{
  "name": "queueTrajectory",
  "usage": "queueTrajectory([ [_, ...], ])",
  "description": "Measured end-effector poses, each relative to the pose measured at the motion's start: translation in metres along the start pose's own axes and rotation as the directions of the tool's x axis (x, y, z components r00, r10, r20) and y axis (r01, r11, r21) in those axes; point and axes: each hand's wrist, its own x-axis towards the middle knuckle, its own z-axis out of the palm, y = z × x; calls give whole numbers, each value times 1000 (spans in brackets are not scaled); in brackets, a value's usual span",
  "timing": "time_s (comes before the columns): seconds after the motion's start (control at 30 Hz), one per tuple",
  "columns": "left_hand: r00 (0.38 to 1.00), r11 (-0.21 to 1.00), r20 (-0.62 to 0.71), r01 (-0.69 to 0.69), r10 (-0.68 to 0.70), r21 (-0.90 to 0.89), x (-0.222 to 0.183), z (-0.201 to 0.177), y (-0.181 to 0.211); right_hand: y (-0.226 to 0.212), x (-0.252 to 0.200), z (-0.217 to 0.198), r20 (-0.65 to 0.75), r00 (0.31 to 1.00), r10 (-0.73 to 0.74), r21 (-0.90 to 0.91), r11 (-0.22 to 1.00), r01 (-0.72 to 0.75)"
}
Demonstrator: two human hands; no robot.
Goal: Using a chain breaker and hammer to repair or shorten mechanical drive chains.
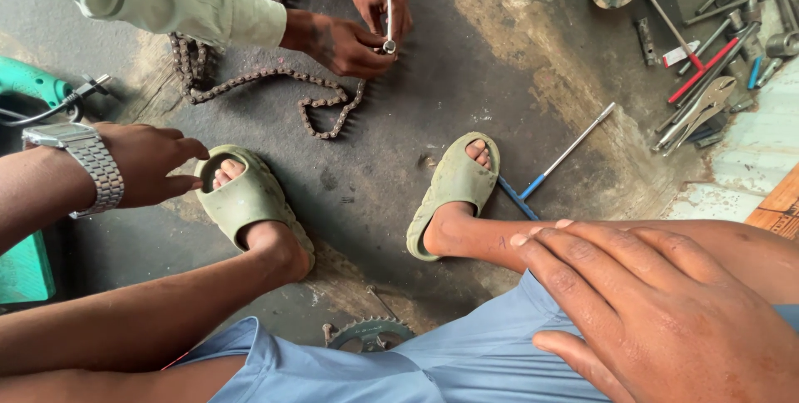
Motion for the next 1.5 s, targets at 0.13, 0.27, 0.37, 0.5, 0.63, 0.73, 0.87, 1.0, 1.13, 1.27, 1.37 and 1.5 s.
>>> queueTrajectory([
  [0.13, 1000, 1000, 3, -8, 8, 4, -3, 2, 8, -2, 2, -3, -13, 1000, 4, -15, 1000, -4],
  [0.27, 1000, 1000, 3, -8, 8, 2, -6, 5, 13, -1, 0, 0, -4, 1000, 9, -24, 1000, -9],
  [0.37, 1000, 1000, 3, -9, 9, 2, -9, 9, 19, -3, 0, -1, -11, 1000, 6, -33, 999, -6],
  [0.5, 1000, 1000, 2, -12, 12, 3, -2, 19, 22, -5, 2, -4, -24, 1000, 8, -40, 999, -9],
  [0.63, 1000, 1000, 4, -14, 14, 2, -7, 21, 29, -7, 4, -8, -20, 999, 24, -44, 999, -25],
  [0.73, 1000, 1000, 7, -17, 17, 4, -7, 26, 31, -8, 5, -9, -47, 999, 20, -64, 998, -23],
  [0.87, 1000, 1000, 10, -25, 25, 6, -6, 30, 37, -9, 4, -11, -52, 999, 13, -58, 998, -17],
  [1.0, 1000, 999, -16, -13, 13, -31, -12, 34, 45, -5, 1, -11, -34, 999, 0, -39, 999, -1],
  [1.13, 1000, 999, -22, 5, -6, -47, -9, 48, 37, -1, -3, -11, -42, 999, -5, -67, 998, 2],
  [1.27, 1000, 1000, -27, -4, 3, -29, -12, 43, 33, -1, 0, -24, -100, 994, 42, -33, 998, -46],
  [1.37, 999, 1000, -35, -16, 16, -19, -11, 40, 37, 3, 0, -32, -100, 991, 83, 15, 996, -82],
  [1.5, 999, 1000, -43, -23, 23, -14, -21, 40, 40, 4, 3, -30, -50, 984, 173, 5, 985, -173],
])
